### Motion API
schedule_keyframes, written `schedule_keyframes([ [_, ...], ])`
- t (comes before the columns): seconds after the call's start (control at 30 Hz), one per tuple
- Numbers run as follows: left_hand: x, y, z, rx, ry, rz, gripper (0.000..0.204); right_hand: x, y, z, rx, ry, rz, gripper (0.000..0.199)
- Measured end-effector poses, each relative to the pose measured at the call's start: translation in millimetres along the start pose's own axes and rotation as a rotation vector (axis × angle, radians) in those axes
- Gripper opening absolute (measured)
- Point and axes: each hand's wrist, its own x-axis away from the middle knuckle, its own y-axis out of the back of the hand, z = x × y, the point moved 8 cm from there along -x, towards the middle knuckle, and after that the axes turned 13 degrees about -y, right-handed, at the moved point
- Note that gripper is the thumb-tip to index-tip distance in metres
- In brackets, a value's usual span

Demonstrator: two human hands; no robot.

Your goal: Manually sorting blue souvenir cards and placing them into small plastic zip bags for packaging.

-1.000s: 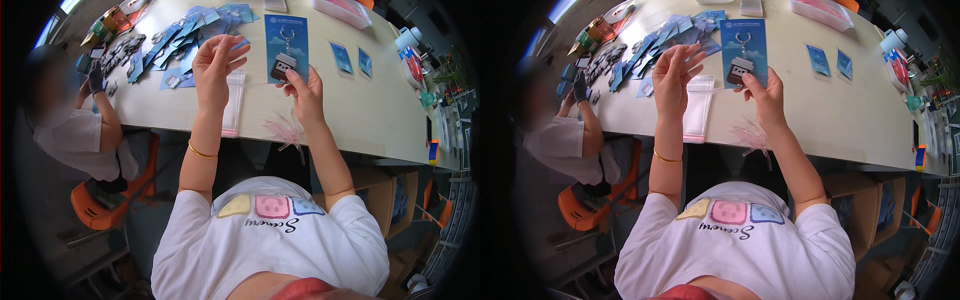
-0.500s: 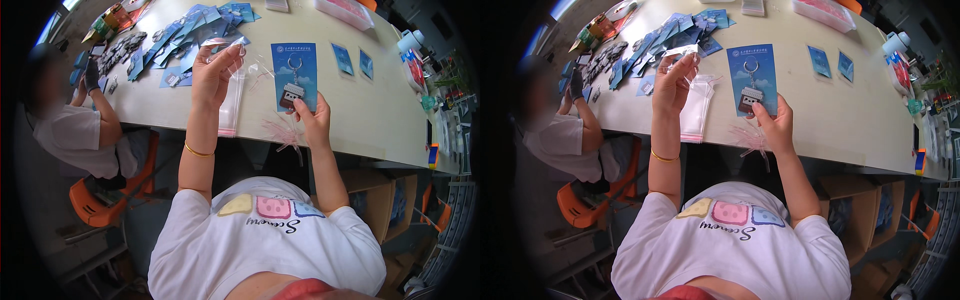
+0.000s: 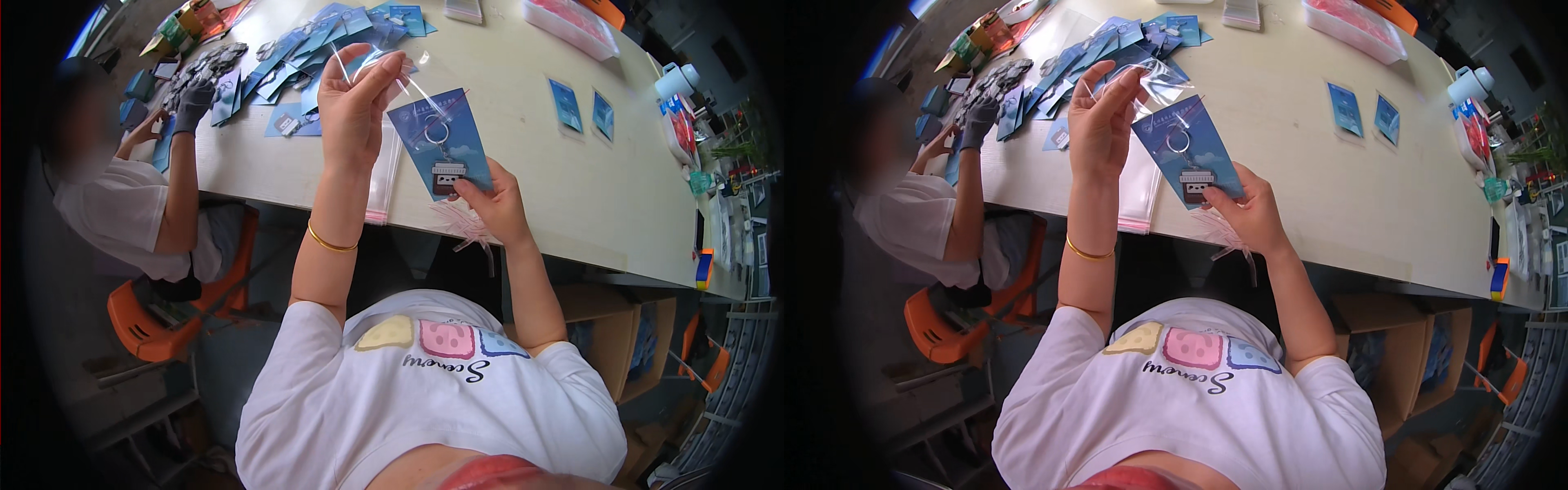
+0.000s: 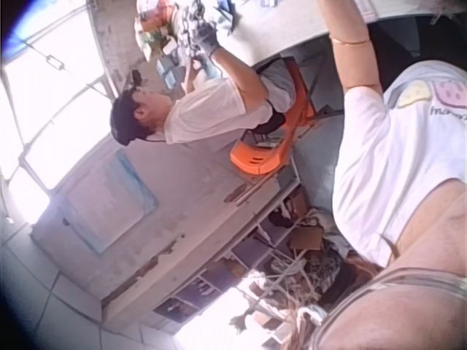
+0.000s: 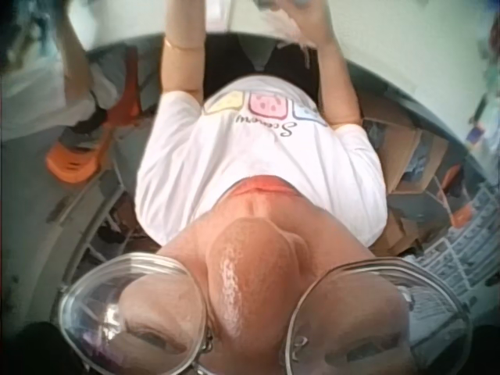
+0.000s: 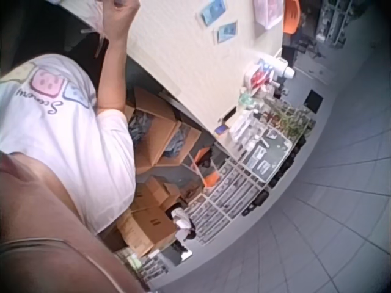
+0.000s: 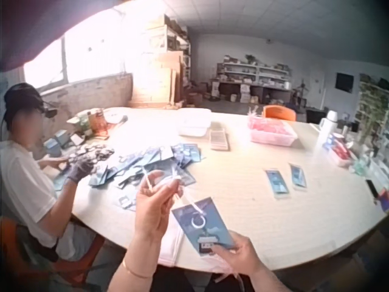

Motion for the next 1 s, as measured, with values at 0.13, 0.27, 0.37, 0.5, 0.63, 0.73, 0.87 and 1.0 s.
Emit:
schedule_keyframes([
  [0.13, 3.4, -14.0, 1.4, -0.143, 0.084, 0.190, 0.042, -4.0, -1.9, 11.8, 0.049, 0.005, 0.087, 0.027],
  [0.27, 16.6, -17.1, 17.4, -0.115, 0.203, 0.190, 0.043, -12.3, -7.6, 26.2, 0.033, -0.034, 0.068, 0.027],
  [0.37, 16.8, -9.7, 21.5, -0.157, 0.222, 0.189, 0.042, -19.8, -9.8, 17.2, -0.011, -0.096, 0.056, 0.029],
  [0.5, 11.2, 10.0, 20.6, -0.145, 0.238, 0.123, 0.045, -13.3, -24.8, 26.0, -0.195, -0.032, 0.162, 0.032],
  [0.63, 17.0, 14.7, 25.4, -0.105, 0.275, 0.088, 0.043, -18.4, -29.2, 24.2, -0.129, -0.051, 0.194, 0.032],
  [0.73, 42.0, 0.1, 34.6, -0.109, 0.423, 0.151, 0.039, -29.7, -24.2, 21.2, -0.125, -0.041, 0.061, 0.027],
  [0.87, 53.2, 1.0, 46.6, -0.095, 0.370, 0.151, 0.032, -37.0, -6.0, 12.2, 0.085, -0.050, -0.155, 0.022],
  [1.0, 49.5, 28.2, 50.1, -0.057, 0.380, -0.006, 0.032, -33.0, -4.2, 16.1, -0.460, -0.084, -0.116, 0.023],
])
